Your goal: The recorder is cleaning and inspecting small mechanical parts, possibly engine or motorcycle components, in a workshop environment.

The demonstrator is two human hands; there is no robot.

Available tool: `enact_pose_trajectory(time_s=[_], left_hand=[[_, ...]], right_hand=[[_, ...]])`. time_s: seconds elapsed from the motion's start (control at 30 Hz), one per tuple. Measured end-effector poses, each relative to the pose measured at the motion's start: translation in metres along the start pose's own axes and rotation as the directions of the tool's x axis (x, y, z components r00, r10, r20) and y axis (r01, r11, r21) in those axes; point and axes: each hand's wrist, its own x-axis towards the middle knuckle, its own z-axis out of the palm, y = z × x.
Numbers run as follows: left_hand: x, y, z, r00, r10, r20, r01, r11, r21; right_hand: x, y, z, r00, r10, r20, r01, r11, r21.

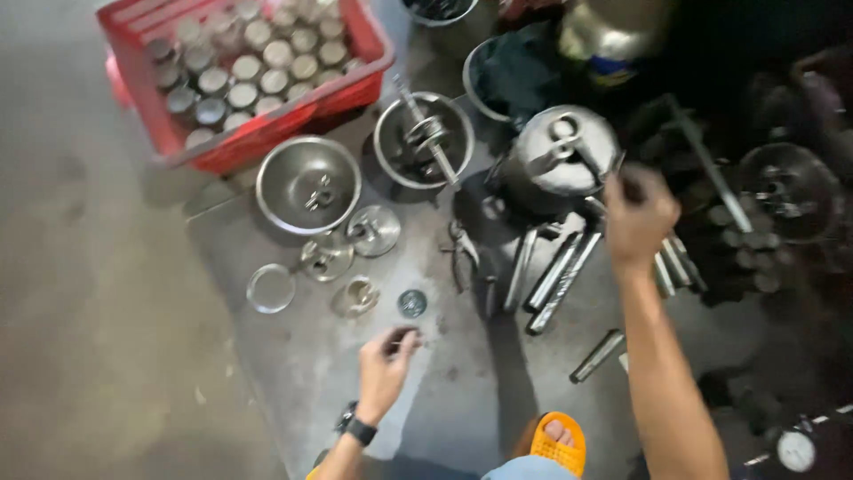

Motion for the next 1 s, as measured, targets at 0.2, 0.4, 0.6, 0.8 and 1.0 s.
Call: enact_pose_trajectory(time_s=[0.2,0.4,0.6,0.8,1.0], left_hand=[[0.007,-0.095,0.024,0.935,-0.302,0.188,0.352,0.860,-0.370],[0.006,-0.106,-0.012,0.902,-0.418,0.108,0.403,0.727,-0.556],[0.002,-0.137,-0.024,0.902,-0.432,0.028,0.321,0.625,-0.712],[0.002,-0.129,-0.031,0.912,-0.410,0.034,0.302,0.613,-0.730],[0.005,-0.149,-0.028,0.934,-0.357,0.031,0.252,0.593,-0.765]], right_hand=[[-0.240,-0.041,0.067,0.663,-0.040,0.747,-0.183,0.960,0.213],[-0.283,-0.036,0.121,0.641,-0.144,0.754,-0.044,0.974,0.223],[-0.270,-0.041,0.179,0.654,-0.060,0.754,0.233,0.964,-0.125],[-0.280,-0.031,0.205,0.546,-0.026,0.837,0.430,0.866,-0.253],[-0.243,-0.075,0.185,0.532,0.001,0.847,0.341,0.915,-0.215]])
